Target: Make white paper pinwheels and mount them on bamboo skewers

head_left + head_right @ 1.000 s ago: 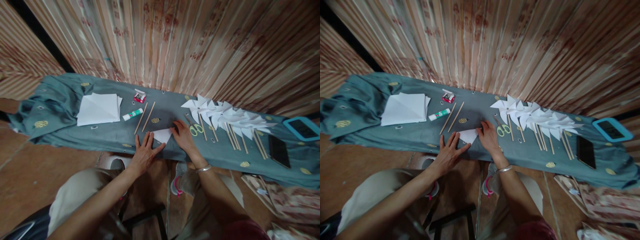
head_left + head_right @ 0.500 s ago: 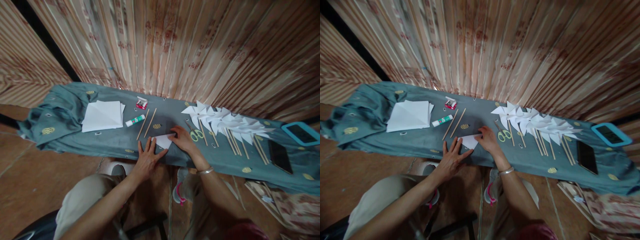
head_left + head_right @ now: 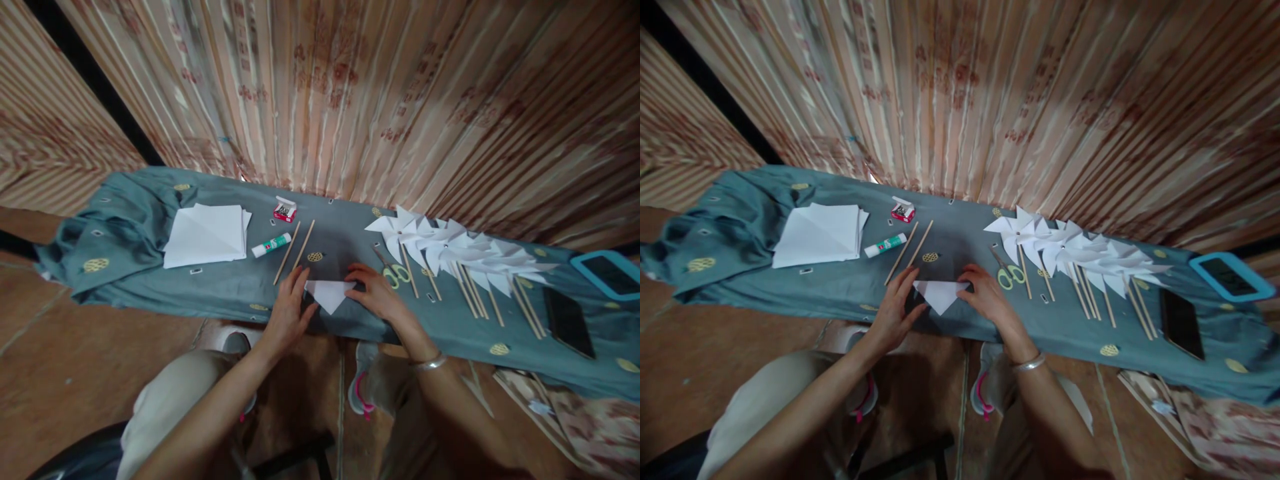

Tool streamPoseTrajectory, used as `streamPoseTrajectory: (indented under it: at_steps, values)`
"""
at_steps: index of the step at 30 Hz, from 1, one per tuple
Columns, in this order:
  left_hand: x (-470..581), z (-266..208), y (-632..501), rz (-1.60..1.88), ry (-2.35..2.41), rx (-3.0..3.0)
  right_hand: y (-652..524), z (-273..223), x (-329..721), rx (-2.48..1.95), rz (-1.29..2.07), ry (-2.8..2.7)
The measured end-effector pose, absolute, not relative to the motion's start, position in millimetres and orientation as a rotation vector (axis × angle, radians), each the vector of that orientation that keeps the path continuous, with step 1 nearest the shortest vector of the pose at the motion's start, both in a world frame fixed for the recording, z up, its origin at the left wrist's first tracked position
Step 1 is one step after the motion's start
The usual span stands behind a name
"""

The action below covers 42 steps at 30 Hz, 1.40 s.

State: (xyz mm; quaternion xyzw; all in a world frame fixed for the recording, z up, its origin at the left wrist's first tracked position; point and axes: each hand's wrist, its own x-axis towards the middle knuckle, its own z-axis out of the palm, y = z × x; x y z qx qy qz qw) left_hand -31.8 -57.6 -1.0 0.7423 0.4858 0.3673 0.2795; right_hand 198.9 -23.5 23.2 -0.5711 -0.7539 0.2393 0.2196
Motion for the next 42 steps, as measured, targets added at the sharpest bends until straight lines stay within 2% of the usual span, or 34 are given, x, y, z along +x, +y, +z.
streamPoseTrajectory:
  at_steps: [10,14,19,21,24,28,34,42]
  values:
    - [-10.8,6.5,-40.9,1.263,1.172,1.313,-37.1,12.7,199.3,-1.483,0.649,-1.958]
    - [-3.8,11.3,-32.1,1.337,1.101,1.204,-33.8,17.4,203.7,-1.554,0.741,-1.688]
    - [-9.2,32.2,-25.2,1.383,1.161,1.347,-28.5,26.8,203.4,-1.587,1.27,-1.105]
    - [-11.7,40.1,-26.7,1.376,1.179,1.482,-28.2,29.8,199.0,-1.495,1.483,-0.895]
    - [-11.6,45.0,-33.2,1.355,1.125,1.663,-28.2,30.5,192.9,-1.306,1.63,-0.698]
    - [-6.7,44.0,-44.8,1.24,1.05,1.771,-26.8,25.8,192.4,-1.181,1.622,-0.588]
    - [-2.9,44.9,-53.1,1.02,0.868,1.575,-24.2,24.8,195.1,-1.106,1.553,-0.612]
    - [-1.4,37.4,-49.3,0.939,0.836,1.485,-24.1,27.7,193.0,-1.046,1.579,-0.626]
